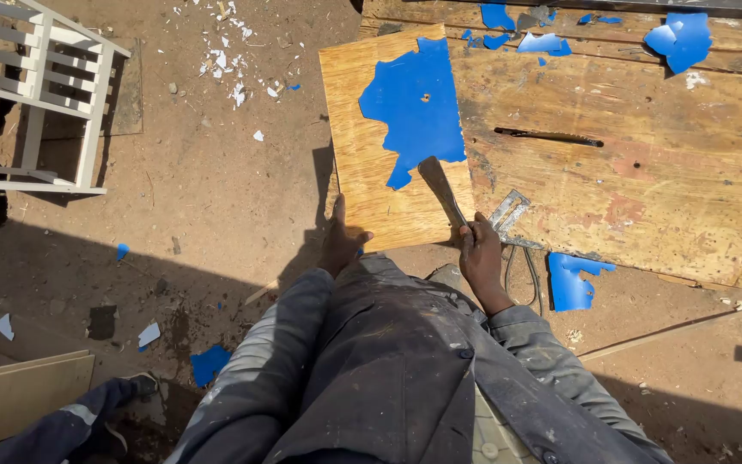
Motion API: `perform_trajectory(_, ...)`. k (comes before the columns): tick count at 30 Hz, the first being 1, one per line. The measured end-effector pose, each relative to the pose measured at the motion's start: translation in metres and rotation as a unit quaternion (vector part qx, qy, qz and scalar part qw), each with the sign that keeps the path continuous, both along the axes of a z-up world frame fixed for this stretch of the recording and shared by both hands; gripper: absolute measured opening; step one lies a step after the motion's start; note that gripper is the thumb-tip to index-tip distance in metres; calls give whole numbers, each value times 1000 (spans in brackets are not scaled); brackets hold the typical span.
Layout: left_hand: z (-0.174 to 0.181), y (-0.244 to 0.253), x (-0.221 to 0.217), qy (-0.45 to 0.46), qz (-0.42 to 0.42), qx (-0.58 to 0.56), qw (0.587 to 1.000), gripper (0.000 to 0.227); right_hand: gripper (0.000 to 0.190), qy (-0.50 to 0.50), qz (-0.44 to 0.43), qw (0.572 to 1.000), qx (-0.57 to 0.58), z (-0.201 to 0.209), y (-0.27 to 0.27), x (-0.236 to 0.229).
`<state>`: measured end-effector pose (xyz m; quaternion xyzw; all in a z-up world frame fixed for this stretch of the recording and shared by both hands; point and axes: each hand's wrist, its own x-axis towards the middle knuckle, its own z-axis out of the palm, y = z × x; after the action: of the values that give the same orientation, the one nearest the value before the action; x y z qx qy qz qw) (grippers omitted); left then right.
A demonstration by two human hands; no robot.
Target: Stripping blue material from a wooden board using different scraping tools
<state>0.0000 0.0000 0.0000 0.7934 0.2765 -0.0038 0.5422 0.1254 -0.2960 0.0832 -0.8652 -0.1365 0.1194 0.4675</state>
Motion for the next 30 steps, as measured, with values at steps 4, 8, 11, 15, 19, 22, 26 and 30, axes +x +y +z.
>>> perform_trajectory(4, 19, 32, 35, -19, -66, -1, 998, 112, 42, 3, -53, 998, 41, -13, 14, -1)
perform_trajectory(8, 36, 56, 87, 36, -153, 84, 984, 108, 43, 33, -116, 992, 47, -53, 24, 6)
perform_trajectory(11, 24, 75, 120, 35, -186, 84, 978, 110, 43, 52, -168, 982, 65, -42, 36, 11)
perform_trajectory(15, 43, 89, 125, 33, -237, 99, 966, 112, 42, 24, -220, 975, 21, -8, 54, 10)
perform_trajectory(19, 62, 99, 100, -11, -284, 135, 949, 93, 44, 2, -255, 967, -12, -22, 80, -43)
perform_trajectory(22, 56, 112, 88, -36, -334, 171, 926, 83, 32, 137, -273, 948, 87, -19, 120, -87)
perform_trajectory(26, 52, 142, 94, -38, -455, 204, 866, 103, 36, 230, -311, 915, 117, -29, 176, -107)
perform_trajectory(30, 60, 152, 97, -46, -487, 228, 842, 96, 45, 96, -309, 945, 45, -144, 161, -55)
